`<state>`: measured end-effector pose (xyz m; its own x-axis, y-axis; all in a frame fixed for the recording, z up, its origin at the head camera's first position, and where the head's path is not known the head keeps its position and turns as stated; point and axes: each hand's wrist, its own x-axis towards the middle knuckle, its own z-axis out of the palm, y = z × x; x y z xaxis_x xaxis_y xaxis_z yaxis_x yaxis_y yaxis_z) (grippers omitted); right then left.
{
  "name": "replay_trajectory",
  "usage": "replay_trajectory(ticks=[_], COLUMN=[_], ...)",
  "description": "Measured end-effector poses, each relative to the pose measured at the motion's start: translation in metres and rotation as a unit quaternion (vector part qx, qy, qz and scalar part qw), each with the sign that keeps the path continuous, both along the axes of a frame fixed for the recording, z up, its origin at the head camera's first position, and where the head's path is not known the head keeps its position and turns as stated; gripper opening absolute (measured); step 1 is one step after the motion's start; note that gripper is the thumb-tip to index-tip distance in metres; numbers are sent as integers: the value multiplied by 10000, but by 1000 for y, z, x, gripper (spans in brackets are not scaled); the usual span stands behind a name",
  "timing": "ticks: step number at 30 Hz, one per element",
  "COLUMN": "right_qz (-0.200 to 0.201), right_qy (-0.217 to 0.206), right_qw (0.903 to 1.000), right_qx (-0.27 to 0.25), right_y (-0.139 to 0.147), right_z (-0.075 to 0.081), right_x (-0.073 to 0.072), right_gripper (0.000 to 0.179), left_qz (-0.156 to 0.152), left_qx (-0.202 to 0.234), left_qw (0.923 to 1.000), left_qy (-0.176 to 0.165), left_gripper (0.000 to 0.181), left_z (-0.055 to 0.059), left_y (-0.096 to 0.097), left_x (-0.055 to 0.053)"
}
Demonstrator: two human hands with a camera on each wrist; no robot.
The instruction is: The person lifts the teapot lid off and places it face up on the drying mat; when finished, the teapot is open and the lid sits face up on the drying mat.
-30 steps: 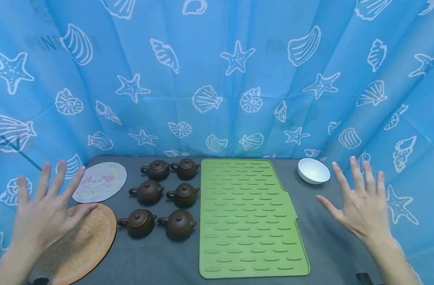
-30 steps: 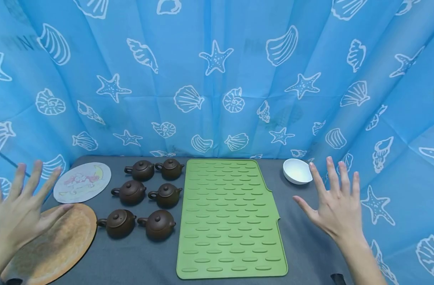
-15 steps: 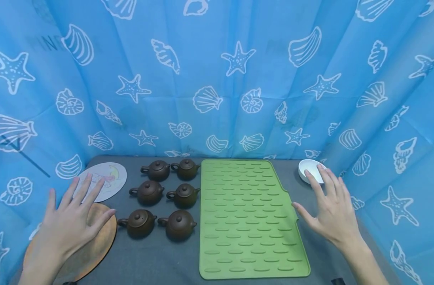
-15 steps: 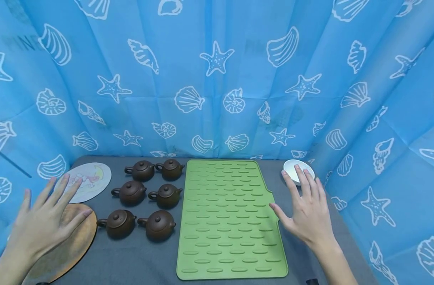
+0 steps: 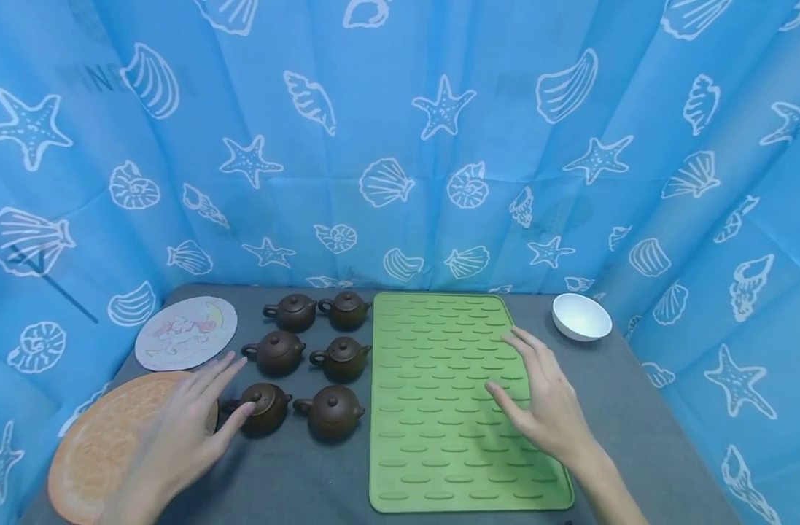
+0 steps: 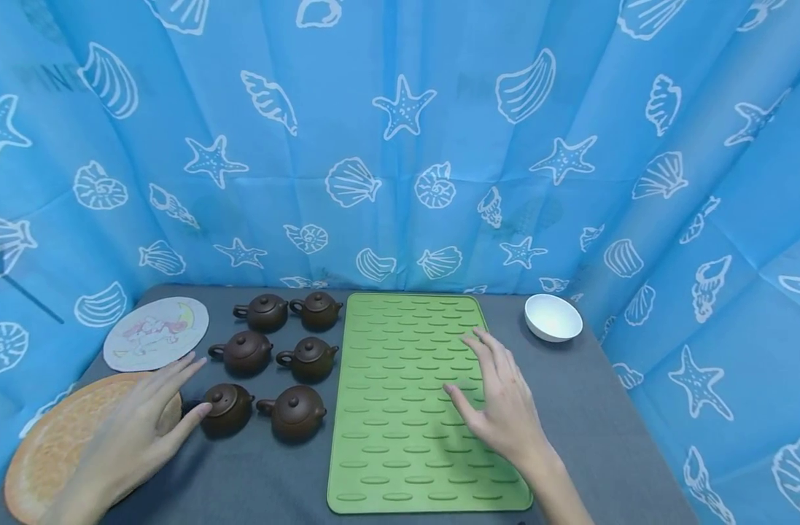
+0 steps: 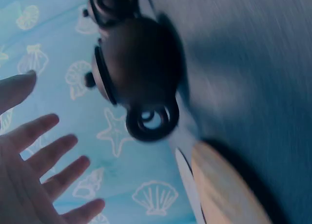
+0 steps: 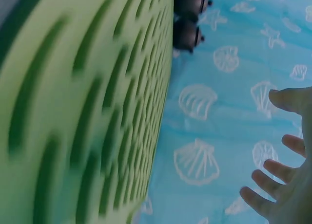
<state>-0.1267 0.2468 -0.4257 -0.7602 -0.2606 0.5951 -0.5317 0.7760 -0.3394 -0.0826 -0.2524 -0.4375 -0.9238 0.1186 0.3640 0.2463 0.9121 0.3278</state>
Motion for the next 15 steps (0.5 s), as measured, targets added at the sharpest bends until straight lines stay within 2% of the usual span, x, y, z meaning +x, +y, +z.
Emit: replay_trajectory(ticks=[5,9,12,15], right_qz=[571,1073,1420,1747], right_qy=[-396,-860,-1350,-1878], right_qw=[9967,9878,9759,9592], right_qx=[-431,-729,-958,-1187], right_y=[-32,-56,-74,-92], right_z=[-5,-7,-6,-5], right_x=[0,-1,0,0], right_gripper=[70,59,50,44], left_qz=[29,144,231,379], left_qx=[698,958,1165,1447], left_qw=[9972,9951,9920,9848], left_qy=[-265,-202,-425,-881], left_gripper=[48,34,28,26], left_z=[-1,-1,0,1], left_y=[20,35,45,54], left_x=[4,6,6,5])
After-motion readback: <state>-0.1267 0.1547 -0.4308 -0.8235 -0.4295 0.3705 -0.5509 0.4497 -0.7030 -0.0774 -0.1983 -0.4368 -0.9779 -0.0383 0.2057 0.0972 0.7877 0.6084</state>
